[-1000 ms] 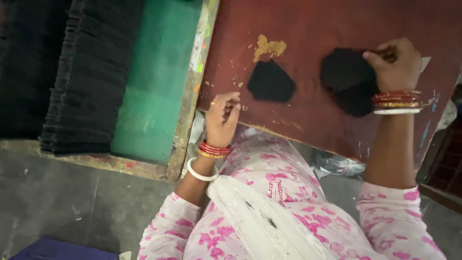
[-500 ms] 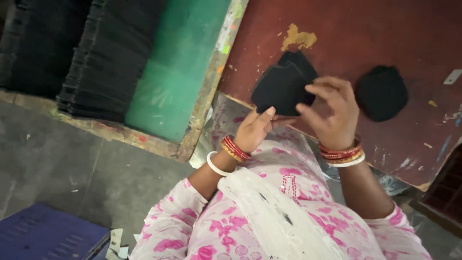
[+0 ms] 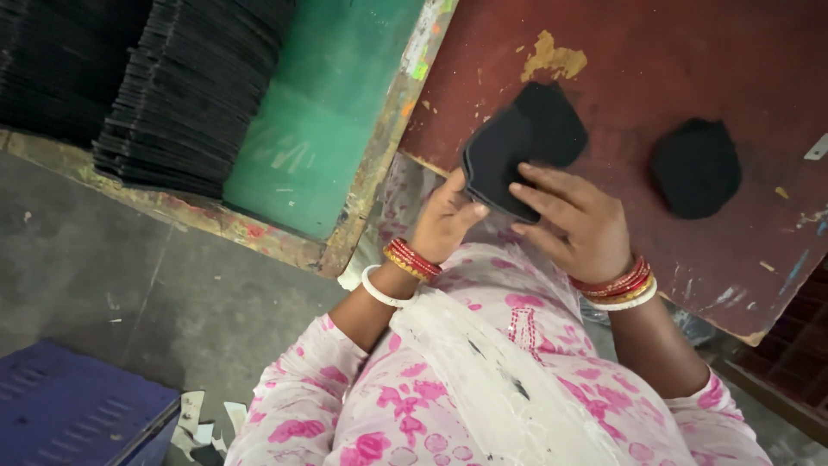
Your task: Sorting and stacking small black fabric pieces on a production workbench.
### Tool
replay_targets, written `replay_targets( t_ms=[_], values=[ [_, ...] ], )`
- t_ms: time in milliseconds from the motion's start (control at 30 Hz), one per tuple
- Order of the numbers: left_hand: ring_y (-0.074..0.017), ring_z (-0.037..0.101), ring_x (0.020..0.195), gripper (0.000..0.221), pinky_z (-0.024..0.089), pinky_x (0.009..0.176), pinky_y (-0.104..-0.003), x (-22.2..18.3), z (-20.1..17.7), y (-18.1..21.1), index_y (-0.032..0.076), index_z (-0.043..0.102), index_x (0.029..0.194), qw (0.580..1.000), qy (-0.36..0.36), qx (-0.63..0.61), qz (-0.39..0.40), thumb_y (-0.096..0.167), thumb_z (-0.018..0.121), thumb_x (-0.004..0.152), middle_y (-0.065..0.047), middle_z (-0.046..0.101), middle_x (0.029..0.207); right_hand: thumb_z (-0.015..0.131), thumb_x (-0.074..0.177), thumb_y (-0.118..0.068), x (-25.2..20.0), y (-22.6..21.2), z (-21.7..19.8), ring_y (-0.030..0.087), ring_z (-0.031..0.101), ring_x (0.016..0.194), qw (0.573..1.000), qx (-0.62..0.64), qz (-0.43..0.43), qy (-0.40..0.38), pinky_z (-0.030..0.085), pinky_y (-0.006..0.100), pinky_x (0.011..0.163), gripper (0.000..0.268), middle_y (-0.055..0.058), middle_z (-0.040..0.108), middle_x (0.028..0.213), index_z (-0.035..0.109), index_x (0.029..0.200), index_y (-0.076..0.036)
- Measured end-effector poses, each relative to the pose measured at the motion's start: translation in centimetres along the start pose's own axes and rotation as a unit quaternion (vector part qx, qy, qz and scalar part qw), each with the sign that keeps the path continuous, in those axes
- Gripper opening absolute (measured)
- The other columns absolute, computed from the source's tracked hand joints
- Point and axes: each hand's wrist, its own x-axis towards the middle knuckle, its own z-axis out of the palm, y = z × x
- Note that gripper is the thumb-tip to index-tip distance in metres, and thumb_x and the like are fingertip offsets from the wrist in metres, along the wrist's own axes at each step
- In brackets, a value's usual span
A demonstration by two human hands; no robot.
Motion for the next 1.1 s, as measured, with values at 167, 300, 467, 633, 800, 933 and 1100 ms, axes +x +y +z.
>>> replay_targets(
  t_ms=[167, 300, 467, 633, 800, 933, 1100],
  values=[
    [-0.0155, 0.056, 0.130, 0.039, 0.045, 0.115, -0.034, -0.5, -0.9, -0.5, 0.000, 0.053, 0.146, 0.993, -0.021, 0.089, 0.072, 0.009, 0.062, 0.109, -0.006, 0.061, 0.140, 0.086, 0.079, -0.025, 0.7, -0.7, 0.4, 0.033, 0.068, 0.120, 1.000, 0.009, 0.004, 0.018, 0.056, 0.042, 0.100, 0.052, 0.016, 0.067, 0.133, 0.071, 0.126, -0.008],
    [-0.0165, 0.064, 0.118, 0.028, 0.055, 0.105, -0.034, -1.0, -1.8, -2.1, -0.001, 0.058, 0.135, 1.000, 0.000, -0.018, 0.010, 0.012, 0.058, 0.111, -0.006, 0.066, 0.129, 0.085, 0.080, -0.024, 0.8, -1.0, 0.4, 0.033, 0.068, 0.117, 0.999, 0.008, 0.010, 0.032, 0.056, 0.041, 0.099, 0.050, 0.016, 0.067, 0.132, 0.071, 0.125, -0.008],
    [-0.0189, 0.073, 0.105, 0.019, 0.064, 0.095, -0.036, -0.3, 0.6, 1.4, -0.004, 0.062, 0.120, 0.999, 0.040, -0.031, -0.019, 0.010, 0.054, 0.109, -0.008, 0.071, 0.113, 0.073, 0.100, -0.015, -0.6, 0.6, 1.1, 0.027, 0.070, 0.103, 0.981, 0.059, 0.166, 0.075, 0.056, 0.037, 0.091, 0.030, 0.015, 0.071, 0.120, 0.072, 0.128, -0.004],
    [-0.0225, 0.075, 0.089, 0.014, 0.062, 0.082, -0.036, -0.1, -0.3, 1.3, -0.002, 0.063, 0.111, 0.988, 0.148, -0.036, -0.026, 0.010, 0.056, 0.108, -0.012, 0.073, 0.099, 0.075, 0.104, -0.008, -1.6, 9.4, 2.9, 0.016, 0.067, 0.089, 0.899, 0.191, 0.305, 0.250, 0.057, 0.033, 0.079, 0.024, 0.009, 0.074, 0.105, 0.070, 0.127, -0.002],
    [-0.0249, 0.075, 0.084, 0.011, 0.063, 0.080, -0.038, -0.6, -1.6, -0.2, 0.001, 0.060, 0.098, 0.979, 0.171, -0.099, -0.041, 0.008, 0.059, 0.106, -0.014, 0.071, 0.091, 0.084, 0.086, -0.008, -0.1, 9.0, 3.1, 0.019, 0.066, 0.088, 0.947, -0.002, 0.273, 0.167, 0.057, 0.033, 0.073, 0.053, 0.015, 0.067, 0.113, 0.065, 0.135, -0.001],
    [-0.0252, 0.075, 0.087, 0.012, 0.064, 0.083, -0.040, -0.6, -1.4, -0.7, 0.002, 0.059, 0.096, 0.979, 0.158, -0.122, -0.033, 0.008, 0.059, 0.107, -0.015, 0.071, 0.092, 0.085, 0.088, -0.019, -0.6, 6.5, 3.6, 0.022, 0.067, 0.102, 0.952, -0.028, 0.241, 0.189, 0.057, 0.031, 0.085, 0.053, 0.016, 0.065, 0.121, 0.062, 0.135, -0.008],
    [-0.0250, 0.074, 0.092, 0.016, 0.064, 0.088, -0.041, -0.1, -0.3, -1.0, -0.004, 0.062, 0.114, 0.986, 0.130, -0.076, -0.066, 0.011, 0.058, 0.110, -0.015, 0.071, 0.102, 0.079, 0.092, -0.017, 0.5, 3.2, 4.1, 0.034, 0.064, 0.086, 0.898, 0.147, 0.414, 0.016, 0.052, 0.039, 0.081, 0.073, 0.021, 0.064, 0.103, 0.051, 0.159, -0.013]
  ],
)
